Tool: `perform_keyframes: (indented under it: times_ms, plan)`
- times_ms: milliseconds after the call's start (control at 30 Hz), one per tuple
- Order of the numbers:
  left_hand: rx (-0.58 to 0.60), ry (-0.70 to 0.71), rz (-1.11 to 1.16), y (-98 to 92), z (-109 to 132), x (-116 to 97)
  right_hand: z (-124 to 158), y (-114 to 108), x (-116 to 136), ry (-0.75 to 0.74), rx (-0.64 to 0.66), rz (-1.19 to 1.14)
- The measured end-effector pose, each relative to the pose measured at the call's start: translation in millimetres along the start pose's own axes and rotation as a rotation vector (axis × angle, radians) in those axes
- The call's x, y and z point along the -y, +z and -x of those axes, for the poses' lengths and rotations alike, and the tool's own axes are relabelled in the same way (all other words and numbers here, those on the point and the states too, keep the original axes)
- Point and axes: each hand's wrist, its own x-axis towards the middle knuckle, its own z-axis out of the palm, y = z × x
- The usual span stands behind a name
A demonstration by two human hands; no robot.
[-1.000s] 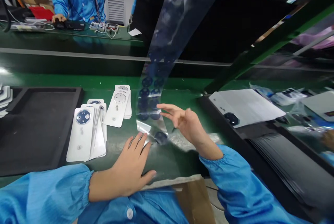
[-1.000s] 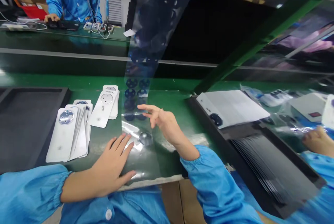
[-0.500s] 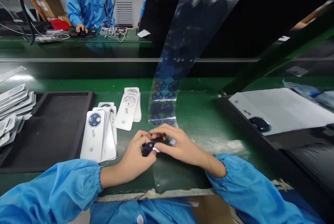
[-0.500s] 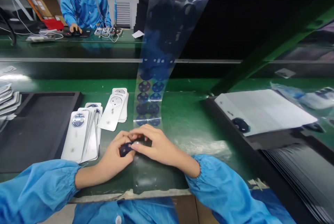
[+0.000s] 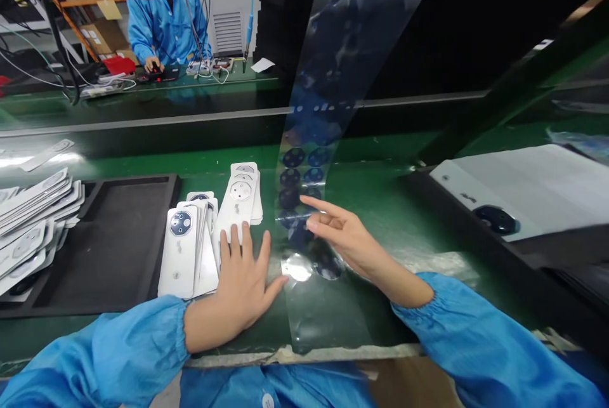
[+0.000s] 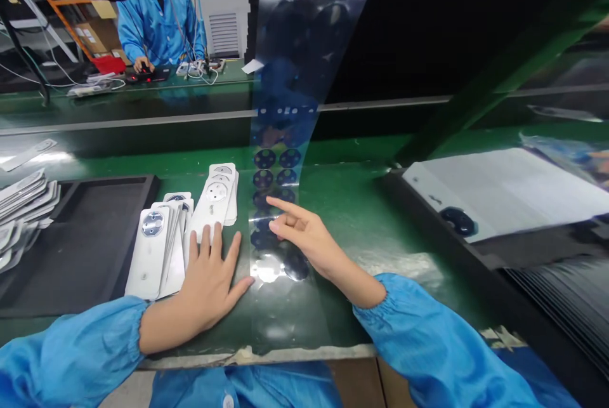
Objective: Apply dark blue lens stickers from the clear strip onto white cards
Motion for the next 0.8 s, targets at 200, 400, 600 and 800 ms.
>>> perform_keyframes:
  times_ms: [200,400,600,800]
  plan:
    - [-0.158,0.462,0.012,-11.9,61,-33,3,-1,-1,0.016,-0.015,-0.007]
    - [-0.142,0.491,-0.003,-2.9,88,-43,3,9,-4,0.08,0.243,0.128]
    - [-0.267,0.55,0.128,-2.5,89,-45,-4,33,-5,0.221,0.538,0.193]
    - [-0.281,0.468,0.139,-2.2,87,-45,4,33,-15,0.237,0.486,0.289]
